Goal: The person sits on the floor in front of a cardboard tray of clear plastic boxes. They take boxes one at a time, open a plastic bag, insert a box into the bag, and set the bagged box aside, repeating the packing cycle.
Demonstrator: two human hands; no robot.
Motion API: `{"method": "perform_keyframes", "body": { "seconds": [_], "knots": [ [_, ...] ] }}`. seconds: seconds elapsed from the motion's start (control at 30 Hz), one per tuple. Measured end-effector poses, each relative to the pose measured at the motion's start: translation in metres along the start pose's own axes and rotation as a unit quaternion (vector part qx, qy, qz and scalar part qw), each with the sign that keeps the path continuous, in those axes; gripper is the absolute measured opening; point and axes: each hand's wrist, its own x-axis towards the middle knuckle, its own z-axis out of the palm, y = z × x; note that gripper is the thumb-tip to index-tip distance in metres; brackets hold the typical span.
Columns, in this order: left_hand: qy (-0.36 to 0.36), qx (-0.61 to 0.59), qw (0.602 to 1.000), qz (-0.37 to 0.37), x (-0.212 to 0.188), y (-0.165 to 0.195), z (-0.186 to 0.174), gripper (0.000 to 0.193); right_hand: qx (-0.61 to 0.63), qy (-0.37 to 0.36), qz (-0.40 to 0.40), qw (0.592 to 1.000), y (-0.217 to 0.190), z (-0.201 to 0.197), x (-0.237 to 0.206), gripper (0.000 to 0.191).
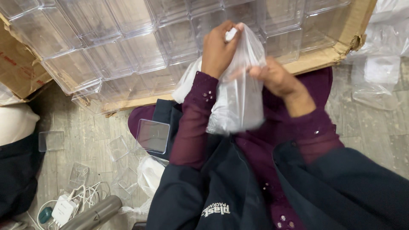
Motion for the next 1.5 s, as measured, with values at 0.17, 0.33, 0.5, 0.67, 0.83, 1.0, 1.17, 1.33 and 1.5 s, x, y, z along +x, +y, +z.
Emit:
{"method": "perform_keyframes", "body": {
  "seconds": [0.17,0.33,0.5,0.67,0.83,1.0,1.17,1.33,1.5],
  "knots": [
    [-0.028,-0.127,0.989,-0.074,-0.006,0.002,-0.024,0.034,0.057,0.238,-0.022,0.969,0.035,-0.045,-0.083,0.082],
    [-0.056,-0.231,0.959,-0.154,-0.022,-0.025,-0.054,0.035,0.125,0.659,-0.127,0.731,0.028,-0.166,-0.212,0.049],
    [-0.055,-0.244,0.956,-0.152,-0.025,-0.031,-0.048,0.035,0.154,0.718,-0.132,0.666,0.026,-0.199,-0.245,0.045],
    [-0.042,-0.248,0.956,-0.149,-0.024,-0.019,-0.055,0.041,-0.002,0.758,0.024,0.652,0.02,-0.174,-0.166,0.063],
    [-0.031,-0.12,0.984,-0.125,-0.022,-0.003,-0.074,0.045,-0.172,0.352,-0.091,0.916,0.007,-0.042,-0.04,0.052],
    [0.028,-0.043,0.998,-0.024,-0.029,0.001,-0.165,0.048,-0.179,0.195,-0.014,0.964,-0.027,0.027,0.027,0.037],
    [0.059,-0.032,0.992,-0.105,-0.051,0.012,-0.243,0.042,-0.173,0.199,0.043,0.964,-0.031,0.026,0.029,0.024],
    [0.016,-0.031,0.986,-0.164,-0.052,-0.004,-0.227,0.038,-0.107,0.169,0.069,0.977,-0.014,0.025,0.03,0.023],
    [0.003,-0.11,0.979,-0.173,-0.049,-0.048,-0.148,0.041,-0.167,0.134,0.078,0.974,0.004,0.038,0.048,0.023]
  ]
}}
